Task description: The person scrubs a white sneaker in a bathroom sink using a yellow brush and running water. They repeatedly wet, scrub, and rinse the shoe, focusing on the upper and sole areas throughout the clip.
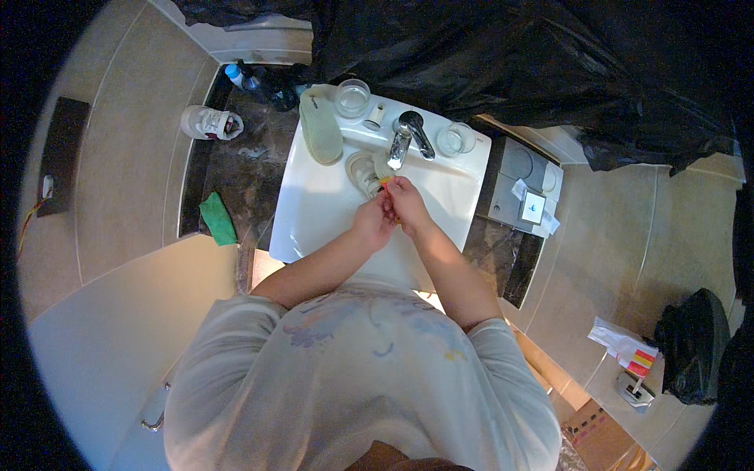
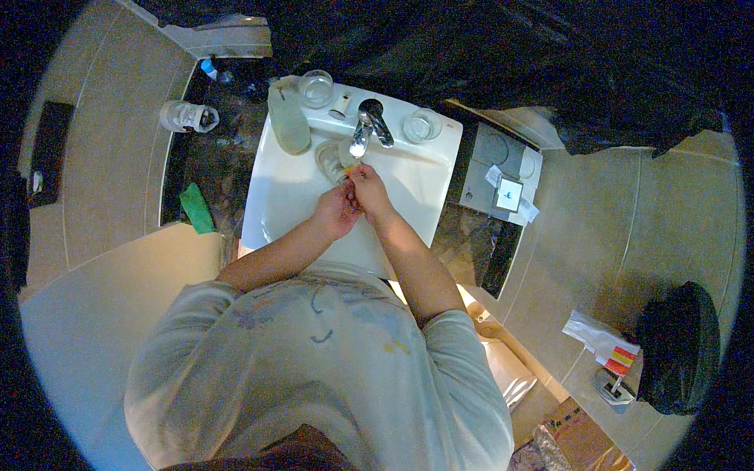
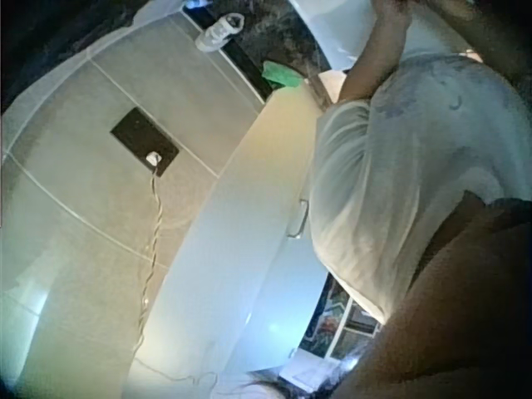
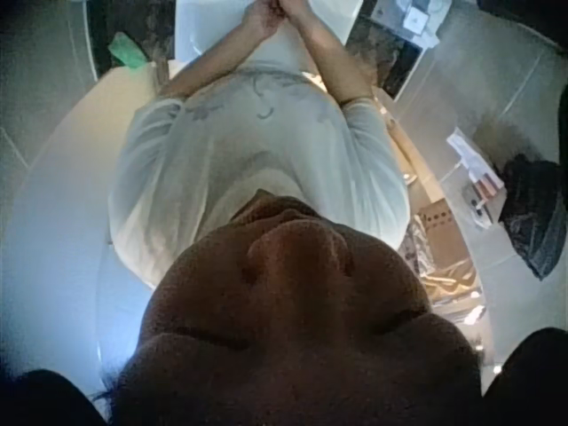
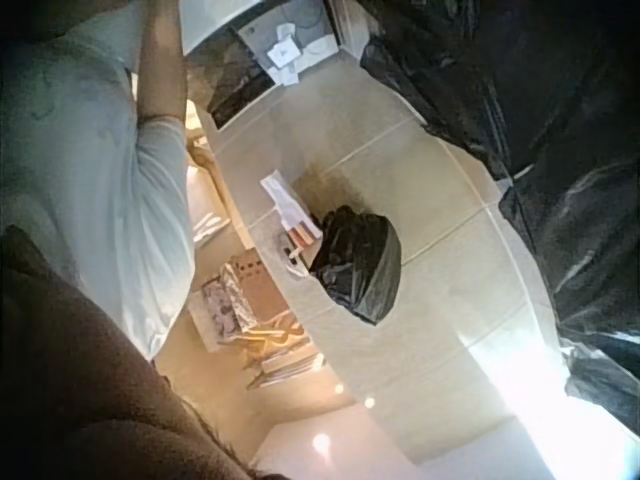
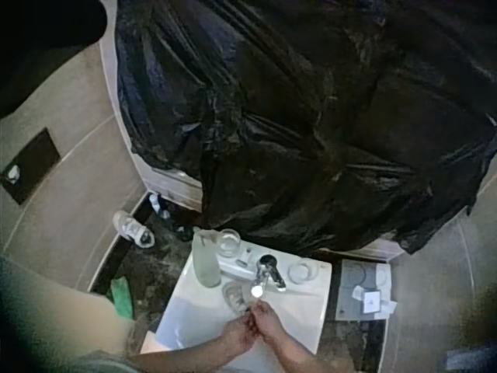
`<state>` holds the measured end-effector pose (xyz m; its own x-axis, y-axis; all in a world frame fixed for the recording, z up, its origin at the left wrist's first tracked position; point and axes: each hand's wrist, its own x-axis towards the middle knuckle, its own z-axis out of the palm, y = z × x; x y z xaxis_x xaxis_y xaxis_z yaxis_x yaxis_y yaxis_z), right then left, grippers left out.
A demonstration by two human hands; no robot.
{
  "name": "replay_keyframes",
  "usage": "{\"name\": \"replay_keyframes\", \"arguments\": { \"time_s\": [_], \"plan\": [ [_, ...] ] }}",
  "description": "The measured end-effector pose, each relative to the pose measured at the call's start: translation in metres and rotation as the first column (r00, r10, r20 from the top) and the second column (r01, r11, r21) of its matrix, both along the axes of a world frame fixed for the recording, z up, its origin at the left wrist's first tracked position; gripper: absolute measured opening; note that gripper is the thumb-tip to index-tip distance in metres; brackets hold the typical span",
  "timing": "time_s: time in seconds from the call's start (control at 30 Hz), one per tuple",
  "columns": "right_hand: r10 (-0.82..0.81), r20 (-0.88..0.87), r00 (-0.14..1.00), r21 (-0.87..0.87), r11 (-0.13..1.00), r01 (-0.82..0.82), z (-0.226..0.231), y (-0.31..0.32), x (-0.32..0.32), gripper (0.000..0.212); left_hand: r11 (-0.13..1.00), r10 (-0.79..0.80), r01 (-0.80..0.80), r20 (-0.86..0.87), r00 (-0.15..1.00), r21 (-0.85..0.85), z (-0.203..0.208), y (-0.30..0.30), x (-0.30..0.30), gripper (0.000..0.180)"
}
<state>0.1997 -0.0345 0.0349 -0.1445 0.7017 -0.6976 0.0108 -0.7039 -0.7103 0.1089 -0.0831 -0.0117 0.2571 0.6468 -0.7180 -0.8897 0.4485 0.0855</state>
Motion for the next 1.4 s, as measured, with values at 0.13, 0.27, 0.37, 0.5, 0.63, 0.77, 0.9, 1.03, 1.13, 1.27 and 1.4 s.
{"name": "replay_keyframes", "arguments": {
  "time_s": [0.13,0.27,0.37,0.5,0.63,0.77,0.9,1.03,1.13,1.27,1.4],
  "plan": [
    [-0.134,-0.012,0.991,0.038,0.99,0.135,-0.013,-0.017,0.017,0.018,0.99,0.015,0.012,0.188,0.982,-0.142,0.003,0.008,-0.003,0.033],
    [-0.014,0.114,0.993,0.035,0.999,0.01,0.006,-0.028,0.04,0.017,0.966,0.076,-0.035,0.15,0.986,-0.255,-0.006,0.009,0.003,0.038],
    [0.022,0.151,0.988,0.109,0.993,-0.038,0.006,-0.028,0.044,0.016,0.956,0.144,-0.125,0.053,0.988,-0.265,-0.051,0.001,0.01,0.032],
    [0.009,0.198,0.98,0.182,0.982,-0.046,0.007,-0.03,0.046,0.015,0.933,0.149,-0.19,-0.152,0.977,-0.307,-0.061,0.004,0.013,0.017],
    [0.158,0.465,0.871,0.316,0.89,-0.329,-0.013,-0.04,0.061,0.016,0.924,0.103,-0.194,-0.274,0.956,-0.328,-0.029,0.004,0.013,0.01],
    [0.242,0.454,0.857,0.188,0.915,-0.357,-0.008,-0.041,0.059,0.02,0.973,-0.06,-0.065,-0.511,0.858,-0.223,-0.003,-0.006,-0.012,0.012],
    [0.12,0.258,0.959,0.019,0.991,-0.13,-0.005,-0.041,0.046,0.025,0.982,-0.18,0.091,-0.694,0.697,-0.163,0.017,-0.01,-0.029,0.012],
    [0.099,0.397,0.912,0.151,0.973,-0.172,-0.014,-0.046,0.035,0.03,0.923,-0.31,0.337,-0.879,0.362,-0.186,0.036,-0.012,-0.048,0.016],
    [0.052,0.41,0.91,0.222,0.963,-0.155,-0.016,-0.044,0.025,0.032,0.898,-0.256,0.431,-0.903,0.344,-0.09,0.024,-0.014,-0.055,0.015],
    [-0.193,0.088,0.977,0.048,0.981,0.19,0.006,-0.035,0.001,0.028,0.831,-0.254,0.545,-0.949,0.188,-0.114,0.019,0.004,-0.053,0.013],
    [-0.375,-0.19,0.907,0.086,0.914,0.396,-0.028,-0.019,-0.022,0.032,0.776,-0.148,0.628,-0.985,0.087,-0.061,0.002,0.013,-0.049,0.014]
  ]
}}
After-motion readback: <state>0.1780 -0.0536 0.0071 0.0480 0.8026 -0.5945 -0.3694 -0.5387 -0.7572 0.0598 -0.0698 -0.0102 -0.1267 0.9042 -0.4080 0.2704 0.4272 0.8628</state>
